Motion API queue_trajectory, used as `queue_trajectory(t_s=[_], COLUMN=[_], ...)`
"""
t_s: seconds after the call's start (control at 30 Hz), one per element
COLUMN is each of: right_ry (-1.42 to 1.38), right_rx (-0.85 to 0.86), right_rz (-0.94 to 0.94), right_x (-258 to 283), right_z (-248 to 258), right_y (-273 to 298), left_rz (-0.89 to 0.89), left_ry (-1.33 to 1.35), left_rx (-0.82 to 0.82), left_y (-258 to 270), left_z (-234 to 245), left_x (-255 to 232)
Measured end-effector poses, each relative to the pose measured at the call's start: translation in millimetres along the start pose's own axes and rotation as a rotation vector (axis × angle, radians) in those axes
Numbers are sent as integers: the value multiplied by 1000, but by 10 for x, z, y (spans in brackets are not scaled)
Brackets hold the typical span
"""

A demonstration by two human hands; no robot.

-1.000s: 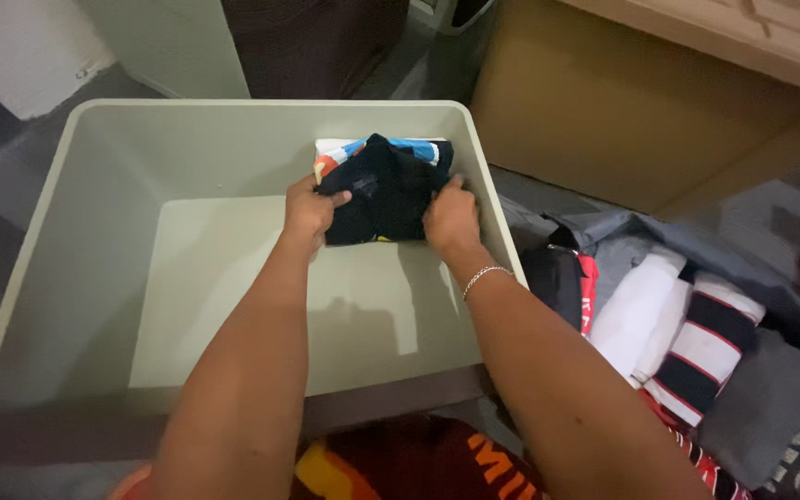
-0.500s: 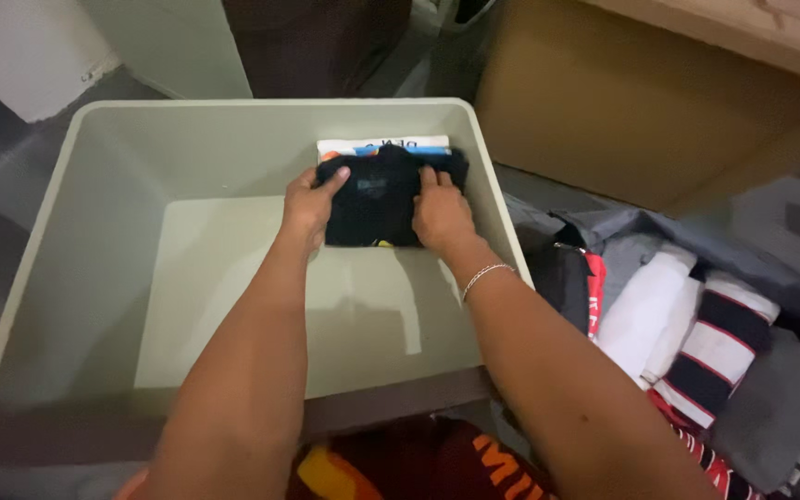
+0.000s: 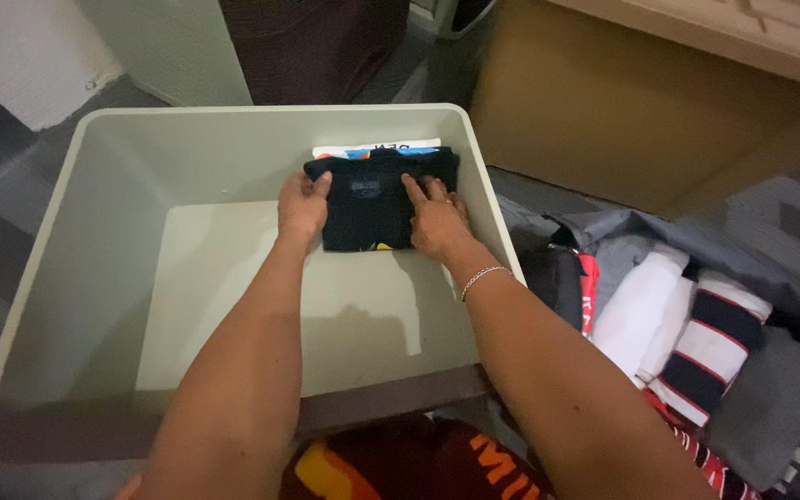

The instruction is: The person unzips a black backpack and removes folded clothes one by one, placing them into a nearby plastic storage bin. The person handles a white jersey, a dark shirt, and a gray shirt, arranging them in the bin.

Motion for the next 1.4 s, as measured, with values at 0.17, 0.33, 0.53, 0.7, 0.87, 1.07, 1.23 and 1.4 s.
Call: queue_trajectory(t_s=[0.17,0.33,0.53,0.7,0.87,1.07,1.23,1.4], right_ry=[62,158,324,328,121,181,255,147], right_rx=[104,176,209,54,135,609,650,554], right_rz=[-118,-177,-127,39,-44,-97,-154,-209], right_x=[231,336,199,255,269,91,52,8], right_z=[123,166,-13,106,190,-195,-319,-294], right_y=[77,166,4,89,90,191,208,139], left_rz=[-721,-1042,-936,-910,-950,-706,-540,-581], left_ry=[-341,-945,-1377,-1389,-1085,-1184,-1234,-1148], left_rx=[-452,-198,-142,-192,126,449,463,395], left_y=[512,753,523,573,695,655,525,461], left_z=[289,-231,-442,-474,-299,-467,-473,-451], left_x=[-424,-670,-439,-441,-558,-367,-20,26])
Point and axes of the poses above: each hand's wrist, its own y-axis away from the middle knuckle, its own z-axis out of the back of the hand, x = y × z, the point moved 6 cm from there along -y, towards the middle knuckle, and after that the axes turned 14 degrees about -y, right-handed, at the moved point
